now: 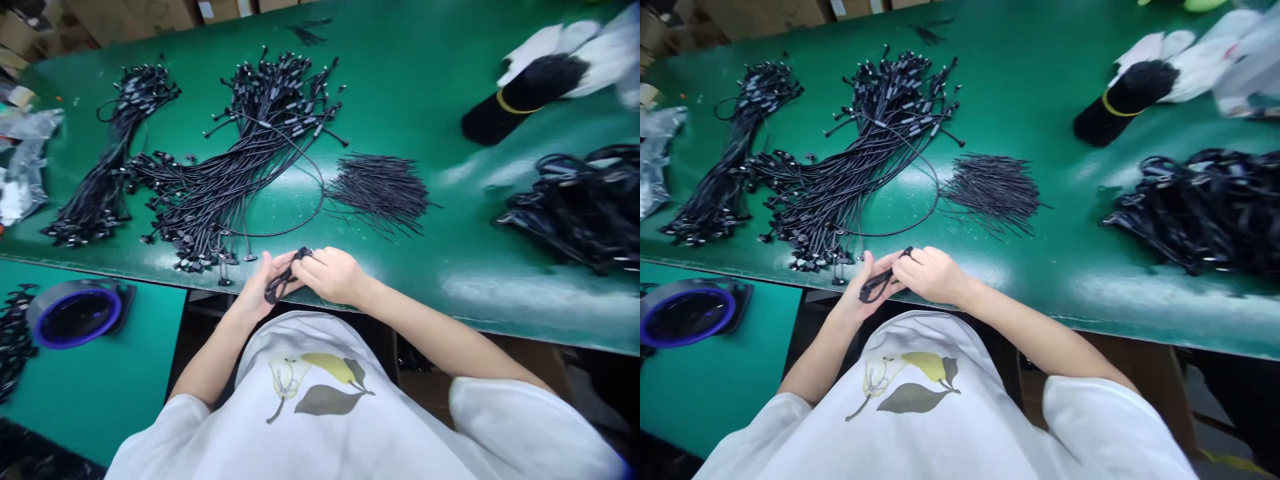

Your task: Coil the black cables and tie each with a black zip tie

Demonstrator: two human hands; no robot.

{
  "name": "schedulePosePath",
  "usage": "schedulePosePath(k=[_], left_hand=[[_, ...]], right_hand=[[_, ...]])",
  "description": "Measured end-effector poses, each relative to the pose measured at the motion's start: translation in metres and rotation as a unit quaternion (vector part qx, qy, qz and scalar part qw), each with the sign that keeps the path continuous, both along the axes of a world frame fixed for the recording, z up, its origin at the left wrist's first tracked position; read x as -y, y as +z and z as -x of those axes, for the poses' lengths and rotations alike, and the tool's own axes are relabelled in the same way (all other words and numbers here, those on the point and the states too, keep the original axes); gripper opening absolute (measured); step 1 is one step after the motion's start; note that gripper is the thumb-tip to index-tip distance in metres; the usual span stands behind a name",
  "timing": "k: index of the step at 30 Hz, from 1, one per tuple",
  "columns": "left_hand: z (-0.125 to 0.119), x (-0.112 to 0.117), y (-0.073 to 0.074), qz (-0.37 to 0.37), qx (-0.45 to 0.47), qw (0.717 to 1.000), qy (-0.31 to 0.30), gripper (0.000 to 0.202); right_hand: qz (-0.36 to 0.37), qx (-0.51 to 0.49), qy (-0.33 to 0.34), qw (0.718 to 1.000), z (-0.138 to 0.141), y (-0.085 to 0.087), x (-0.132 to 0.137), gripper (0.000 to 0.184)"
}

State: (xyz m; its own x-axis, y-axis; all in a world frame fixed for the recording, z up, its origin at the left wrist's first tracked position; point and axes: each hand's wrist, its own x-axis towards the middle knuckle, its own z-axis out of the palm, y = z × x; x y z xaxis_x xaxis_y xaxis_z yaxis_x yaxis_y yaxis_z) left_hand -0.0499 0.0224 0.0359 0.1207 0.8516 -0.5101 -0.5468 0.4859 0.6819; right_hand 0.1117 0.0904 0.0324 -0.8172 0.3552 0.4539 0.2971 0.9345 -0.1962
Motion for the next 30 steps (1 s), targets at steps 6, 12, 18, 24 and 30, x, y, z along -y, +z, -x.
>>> schedulePosePath(k=[6,12,18,24,30], left_hand=[[-0.014,-0.001,-0.003,-0.128,-0.118,0.982,0.067,0.071],[-0.033,-0.009,-0.018,-0.153,-0.195,0.967,0.059,0.059],[-0.045,-0.015,-0.030,-0.193,-0.240,0.951,-0.019,0.083],[-0.015,-0.016,-0.019,-0.250,-0.412,0.862,-0.160,0.053],[0.055,-0.026,0.000,-0.224,-0.641,0.734,-0.015,0.032]], right_hand=[[0.254,-0.035,-0.082,0.963,0.005,-0.015,0.000,0.033],[0.426,-0.124,-0.119,0.888,0.009,-0.020,0.010,0.034],[0.347,-0.065,-0.198,0.915,0.008,-0.022,0.034,0.027],[0.255,-0.049,-0.324,0.910,-0.063,-0.041,-0.010,0.025],[-0.018,-0.119,-0.544,0.831,-0.257,0.019,-0.050,0.048]])
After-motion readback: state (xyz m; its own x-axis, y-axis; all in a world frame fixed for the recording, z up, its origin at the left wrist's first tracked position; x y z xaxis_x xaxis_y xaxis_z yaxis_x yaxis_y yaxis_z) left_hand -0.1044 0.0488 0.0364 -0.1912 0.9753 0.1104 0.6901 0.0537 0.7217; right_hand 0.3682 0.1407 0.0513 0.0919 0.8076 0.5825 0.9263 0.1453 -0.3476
